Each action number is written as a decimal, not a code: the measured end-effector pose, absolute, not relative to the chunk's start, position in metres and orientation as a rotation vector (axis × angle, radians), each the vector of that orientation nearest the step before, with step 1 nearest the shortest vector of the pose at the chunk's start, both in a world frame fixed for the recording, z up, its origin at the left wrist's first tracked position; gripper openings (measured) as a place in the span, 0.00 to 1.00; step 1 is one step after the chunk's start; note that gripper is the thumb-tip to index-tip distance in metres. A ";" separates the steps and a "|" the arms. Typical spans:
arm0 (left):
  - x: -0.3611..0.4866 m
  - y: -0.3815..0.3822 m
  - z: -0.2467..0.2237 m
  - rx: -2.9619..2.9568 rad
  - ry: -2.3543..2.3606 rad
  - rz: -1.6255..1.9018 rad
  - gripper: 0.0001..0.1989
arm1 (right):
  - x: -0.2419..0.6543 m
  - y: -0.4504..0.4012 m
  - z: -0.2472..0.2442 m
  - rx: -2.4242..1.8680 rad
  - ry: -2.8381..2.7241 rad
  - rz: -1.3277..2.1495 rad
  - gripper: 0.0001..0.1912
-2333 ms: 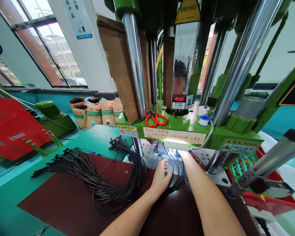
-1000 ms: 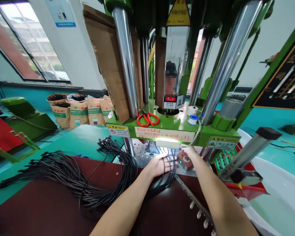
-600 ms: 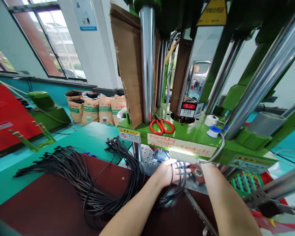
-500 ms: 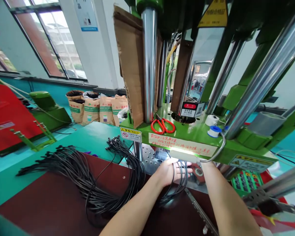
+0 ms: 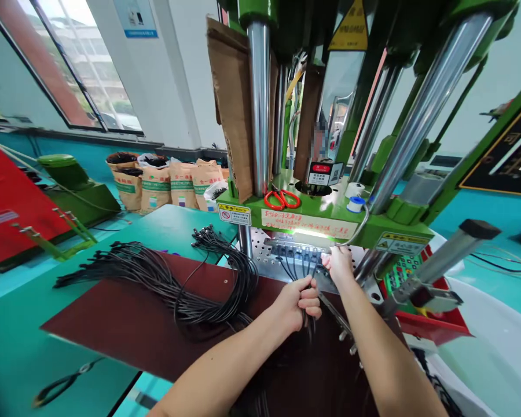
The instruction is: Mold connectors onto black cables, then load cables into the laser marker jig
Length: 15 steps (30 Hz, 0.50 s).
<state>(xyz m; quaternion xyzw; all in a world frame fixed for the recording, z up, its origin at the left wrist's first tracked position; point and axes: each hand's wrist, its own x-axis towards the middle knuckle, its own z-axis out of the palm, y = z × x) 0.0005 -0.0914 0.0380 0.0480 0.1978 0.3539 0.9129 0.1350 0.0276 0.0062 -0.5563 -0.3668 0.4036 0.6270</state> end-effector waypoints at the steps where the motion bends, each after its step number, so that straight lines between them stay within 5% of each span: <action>1: -0.005 -0.101 0.037 0.106 0.406 0.710 0.18 | 0.134 0.022 0.008 -1.265 -0.807 0.924 0.10; 11: -0.049 -0.192 0.029 0.659 0.232 0.461 0.14 | 0.136 -0.039 0.027 -1.263 -0.718 0.929 0.09; 15: -0.121 -0.160 0.064 0.639 0.297 1.007 0.18 | 0.161 -0.059 0.024 -1.284 -0.667 0.925 0.05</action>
